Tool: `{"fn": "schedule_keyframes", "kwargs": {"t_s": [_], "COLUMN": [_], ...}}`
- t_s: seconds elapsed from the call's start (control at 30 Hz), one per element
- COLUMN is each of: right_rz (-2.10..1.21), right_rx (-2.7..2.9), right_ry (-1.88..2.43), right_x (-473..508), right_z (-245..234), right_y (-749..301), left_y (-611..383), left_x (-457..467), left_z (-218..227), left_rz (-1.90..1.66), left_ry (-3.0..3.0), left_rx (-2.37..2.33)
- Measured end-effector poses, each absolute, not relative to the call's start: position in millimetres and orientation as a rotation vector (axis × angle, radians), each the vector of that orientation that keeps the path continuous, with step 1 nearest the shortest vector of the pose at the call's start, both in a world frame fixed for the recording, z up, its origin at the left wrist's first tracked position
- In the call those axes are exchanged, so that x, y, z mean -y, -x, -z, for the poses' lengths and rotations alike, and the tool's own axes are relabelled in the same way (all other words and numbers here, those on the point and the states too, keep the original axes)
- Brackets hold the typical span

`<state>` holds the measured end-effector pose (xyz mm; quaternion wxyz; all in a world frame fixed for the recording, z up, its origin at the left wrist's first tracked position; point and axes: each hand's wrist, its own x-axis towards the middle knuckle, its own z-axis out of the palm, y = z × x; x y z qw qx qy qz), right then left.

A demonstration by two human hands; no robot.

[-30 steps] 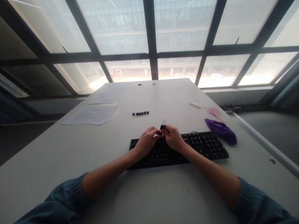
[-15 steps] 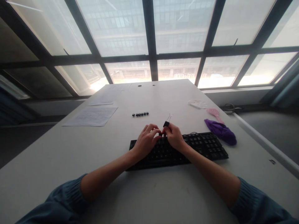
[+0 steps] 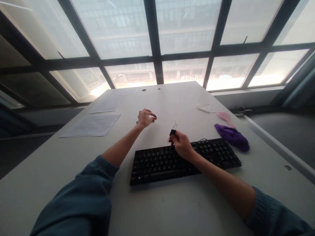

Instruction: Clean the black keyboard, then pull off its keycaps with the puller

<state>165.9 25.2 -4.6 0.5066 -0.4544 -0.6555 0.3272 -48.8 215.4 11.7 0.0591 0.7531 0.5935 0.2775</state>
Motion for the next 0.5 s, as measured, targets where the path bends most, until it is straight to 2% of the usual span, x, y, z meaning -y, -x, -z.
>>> {"fn": "schedule_keyframes", "kwargs": {"t_s": [0.23,0.5], "right_rz": [-0.781,-0.781], "right_rx": [1.608,1.612], "right_ry": [1.108,1.105], "right_x": [-24,-23], "right_z": [1,0], "right_y": [-167,-166], "left_y": [48,46], "left_x": [-234,-235], "left_z": [10,11], "left_rz": [-0.76,-0.738], "left_ry": [-2.201,-2.183], "left_rx": [-1.879,-1.871]}}
